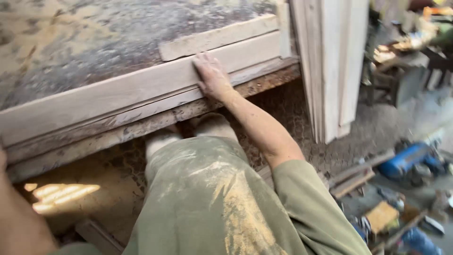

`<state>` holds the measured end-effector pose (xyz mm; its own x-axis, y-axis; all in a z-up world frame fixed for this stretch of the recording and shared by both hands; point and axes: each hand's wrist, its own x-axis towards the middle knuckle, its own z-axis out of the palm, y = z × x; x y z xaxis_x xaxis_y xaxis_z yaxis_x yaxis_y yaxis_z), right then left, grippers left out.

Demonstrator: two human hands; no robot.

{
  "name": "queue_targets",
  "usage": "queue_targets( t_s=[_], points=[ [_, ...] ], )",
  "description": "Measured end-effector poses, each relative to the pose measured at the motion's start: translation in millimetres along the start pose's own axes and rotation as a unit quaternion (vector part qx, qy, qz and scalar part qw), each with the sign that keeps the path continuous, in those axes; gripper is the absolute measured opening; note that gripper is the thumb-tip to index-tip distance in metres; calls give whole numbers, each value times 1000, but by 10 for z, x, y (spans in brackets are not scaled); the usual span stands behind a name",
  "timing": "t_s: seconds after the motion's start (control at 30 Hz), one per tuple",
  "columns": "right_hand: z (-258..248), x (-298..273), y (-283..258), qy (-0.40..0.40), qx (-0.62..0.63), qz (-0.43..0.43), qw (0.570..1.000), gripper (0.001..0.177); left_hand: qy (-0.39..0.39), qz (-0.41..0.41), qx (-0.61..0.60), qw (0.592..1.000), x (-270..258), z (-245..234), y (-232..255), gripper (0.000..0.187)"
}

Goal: Sanding wooden boards using an angle grinder and applying wood filler.

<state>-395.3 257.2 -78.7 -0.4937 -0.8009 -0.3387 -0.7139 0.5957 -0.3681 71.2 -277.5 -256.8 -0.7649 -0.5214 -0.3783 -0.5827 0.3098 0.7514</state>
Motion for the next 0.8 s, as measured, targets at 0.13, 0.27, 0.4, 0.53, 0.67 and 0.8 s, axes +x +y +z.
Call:
queue_targets(
  t_s=[0.13,0.27,0.4,0.53,0.67,0.8],
  points=[
    [-173,-78,-174,-32,-23,77,996,88,26,-19,-7,999,-670,-418,-159,47],
    [54,-656,22,18,13,85,996,82,98,-73,183,976,-760,178,246,65],
    [-151,-1405,292,38,133,105,985,69,221,-132,376,890,-686,1517,1701,73],
    [-695,-2041,1411,244,211,114,940,55,157,-96,388,903,-360,3100,2352,90],
    [-975,-2674,3396,415,92,252,870,59,61,-7,564,824,-491,4324,3885,85],
    [-1309,-2943,5052,435,18,336,835,56,37,159,389,907,-986,5153,5241,49]
  ],
)
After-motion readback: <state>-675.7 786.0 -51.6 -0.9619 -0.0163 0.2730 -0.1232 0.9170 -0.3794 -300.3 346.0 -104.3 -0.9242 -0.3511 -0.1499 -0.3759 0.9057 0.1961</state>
